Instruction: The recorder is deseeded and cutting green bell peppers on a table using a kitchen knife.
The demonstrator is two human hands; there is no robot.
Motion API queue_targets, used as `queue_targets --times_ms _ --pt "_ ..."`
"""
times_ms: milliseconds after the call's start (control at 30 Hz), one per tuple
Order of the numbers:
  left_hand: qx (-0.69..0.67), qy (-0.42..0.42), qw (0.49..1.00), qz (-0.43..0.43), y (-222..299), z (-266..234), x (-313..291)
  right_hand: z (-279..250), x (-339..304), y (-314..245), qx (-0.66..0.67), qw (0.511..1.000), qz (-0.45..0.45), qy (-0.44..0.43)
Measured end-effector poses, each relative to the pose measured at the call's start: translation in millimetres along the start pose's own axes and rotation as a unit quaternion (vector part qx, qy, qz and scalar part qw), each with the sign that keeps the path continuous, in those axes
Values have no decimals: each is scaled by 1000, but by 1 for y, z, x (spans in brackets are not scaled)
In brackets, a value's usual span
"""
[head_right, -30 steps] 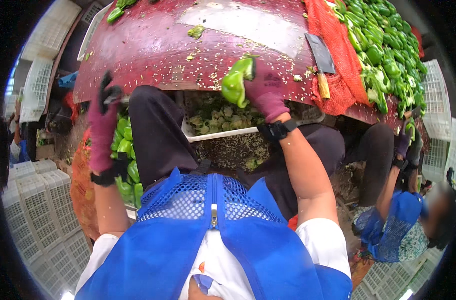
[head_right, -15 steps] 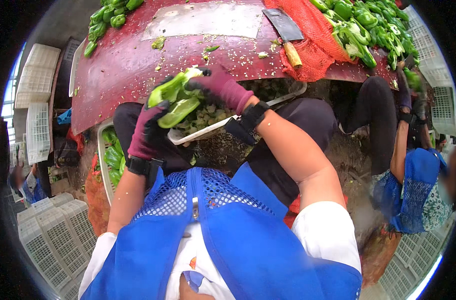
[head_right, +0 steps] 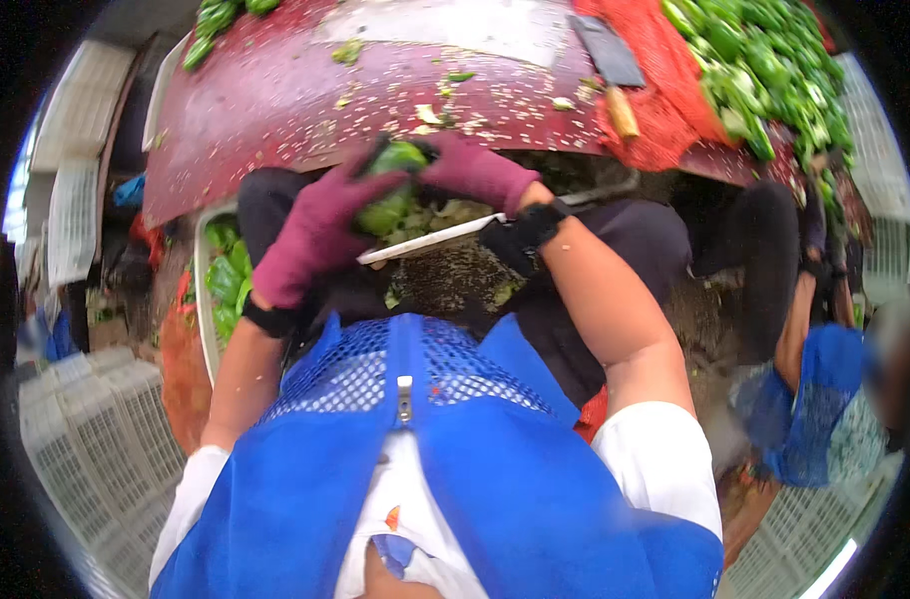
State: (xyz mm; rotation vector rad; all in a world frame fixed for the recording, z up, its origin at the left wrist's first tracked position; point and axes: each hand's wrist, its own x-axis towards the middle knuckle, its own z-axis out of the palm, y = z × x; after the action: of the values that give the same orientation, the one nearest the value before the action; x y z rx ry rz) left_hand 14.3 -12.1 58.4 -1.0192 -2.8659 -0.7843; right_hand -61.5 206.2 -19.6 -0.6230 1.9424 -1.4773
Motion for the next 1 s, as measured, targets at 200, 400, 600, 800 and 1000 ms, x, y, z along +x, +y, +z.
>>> queue_targets --times_ms 200,400,600,800,1000 --pt "165 262 938 -154 -34 -58 -45 -17 14 24 3 983 15 181" --pt "228 267 850 -393 -100 -77 -216 -17 20 10 51 972 -53 223" --pt "238 218 835 -446 -113 -33 -241 -40 -16 13 -27 947 -47 317" --pt "229 28 893 -386 -172 73 -235 -29 -34 -3 -76 940 -46 329" --pt "48 -61 909 -409 -197 59 -201 -17 -44 29 -178 919 -76 344"
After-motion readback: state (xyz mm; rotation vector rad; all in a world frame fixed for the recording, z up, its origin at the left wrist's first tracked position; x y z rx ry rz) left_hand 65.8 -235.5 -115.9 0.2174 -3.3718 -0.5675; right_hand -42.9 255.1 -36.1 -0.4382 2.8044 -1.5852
